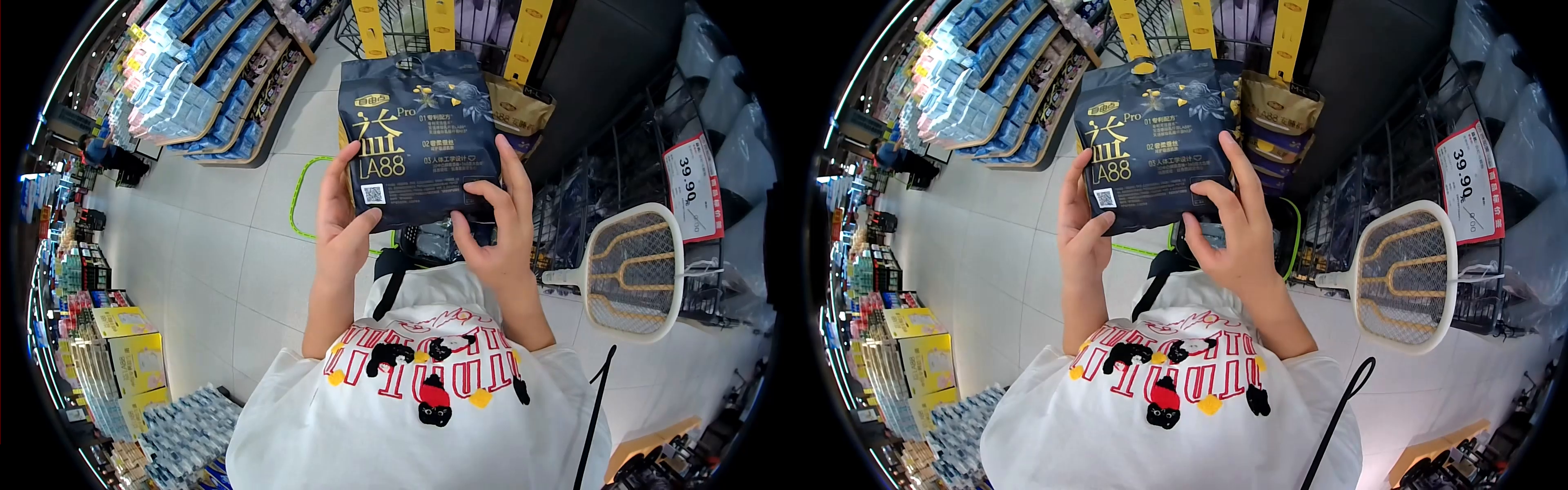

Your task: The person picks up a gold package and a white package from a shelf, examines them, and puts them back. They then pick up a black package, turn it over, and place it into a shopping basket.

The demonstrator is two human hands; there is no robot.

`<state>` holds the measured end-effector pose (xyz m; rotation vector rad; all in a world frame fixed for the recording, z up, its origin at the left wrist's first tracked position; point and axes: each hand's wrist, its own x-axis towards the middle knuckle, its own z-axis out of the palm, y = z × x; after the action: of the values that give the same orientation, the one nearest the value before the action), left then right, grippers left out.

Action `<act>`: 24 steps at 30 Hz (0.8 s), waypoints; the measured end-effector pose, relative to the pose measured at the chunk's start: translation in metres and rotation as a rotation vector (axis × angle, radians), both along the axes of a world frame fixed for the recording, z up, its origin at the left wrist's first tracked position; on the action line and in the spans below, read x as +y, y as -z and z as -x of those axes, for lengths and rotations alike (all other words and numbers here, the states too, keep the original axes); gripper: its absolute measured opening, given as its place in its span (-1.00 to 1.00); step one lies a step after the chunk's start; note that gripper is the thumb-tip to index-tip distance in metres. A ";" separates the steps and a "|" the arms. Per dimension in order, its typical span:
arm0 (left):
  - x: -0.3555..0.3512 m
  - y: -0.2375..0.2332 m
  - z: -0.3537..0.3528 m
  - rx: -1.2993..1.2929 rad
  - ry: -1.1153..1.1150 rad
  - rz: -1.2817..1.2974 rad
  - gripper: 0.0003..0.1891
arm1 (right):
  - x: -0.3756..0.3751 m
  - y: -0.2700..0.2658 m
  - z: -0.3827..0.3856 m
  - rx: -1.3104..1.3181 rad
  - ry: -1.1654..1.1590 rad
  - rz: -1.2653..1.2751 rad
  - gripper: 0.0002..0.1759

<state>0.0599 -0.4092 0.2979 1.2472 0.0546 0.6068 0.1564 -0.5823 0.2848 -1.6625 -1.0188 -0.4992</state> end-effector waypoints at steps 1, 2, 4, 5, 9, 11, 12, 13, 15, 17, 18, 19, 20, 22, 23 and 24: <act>0.000 -0.001 0.000 -0.001 0.007 0.001 -0.18 | 0.000 0.000 0.001 0.000 0.003 0.000 -0.63; 0.000 -0.001 0.000 -0.003 0.015 0.001 -0.17 | 0.000 -0.001 0.001 0.006 0.003 -0.016 -0.64; 0.000 -0.001 -0.001 -0.010 0.022 0.002 -0.18 | -0.001 0.000 0.001 0.011 0.005 -0.033 -0.66; 0.000 -0.001 -0.001 -0.017 0.026 0.002 -0.18 | -0.001 0.001 0.001 -0.004 0.005 -0.015 -0.64; -0.005 0.001 -0.004 -0.026 0.010 0.002 -0.18 | 0.002 -0.001 0.006 -0.162 0.019 0.140 -0.40; -0.005 0.001 -0.005 -0.038 0.010 0.008 -0.19 | 0.002 -0.001 0.007 -0.155 0.029 0.134 -0.41; -0.005 0.001 -0.005 -0.038 0.012 0.009 -0.19 | 0.002 -0.001 0.007 -0.150 0.035 0.128 -0.42; -0.006 0.000 -0.004 -0.033 0.008 0.001 -0.18 | 0.001 0.000 0.007 -0.149 0.036 0.129 -0.42; -0.005 -0.001 -0.004 -0.028 0.002 -0.007 -0.18 | 0.000 0.001 0.006 -0.086 -0.017 0.087 -0.50; 0.000 -0.001 -0.003 -0.034 -0.014 0.027 -0.17 | -0.001 -0.001 0.006 -0.003 -0.036 0.001 -0.55; 0.002 -0.001 -0.002 -0.034 -0.014 0.026 -0.17 | -0.001 -0.002 0.007 0.081 -0.053 -0.083 -0.59; 0.004 -0.001 -0.001 -0.026 -0.013 0.020 -0.17 | -0.002 -0.002 0.003 0.004 -0.022 -0.035 -0.63; 0.006 -0.001 -0.001 -0.018 -0.011 0.014 -0.18 | -0.002 -0.001 0.002 0.005 -0.021 -0.035 -0.63; 0.006 -0.001 0.000 -0.018 -0.011 0.009 -0.18 | -0.002 0.003 0.001 0.023 -0.044 -0.076 -0.63; 0.006 -0.001 0.000 -0.017 -0.009 0.010 -0.18 | -0.002 0.004 0.001 0.024 -0.044 -0.076 -0.63; 0.006 0.000 0.000 -0.016 -0.008 0.012 -0.18 | -0.002 0.005 0.001 0.052 -0.059 -0.094 -0.62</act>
<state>0.0599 -0.4033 0.2984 1.2312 0.0494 0.6222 0.1552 -0.5848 0.2793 -1.5507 -0.9885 -0.4558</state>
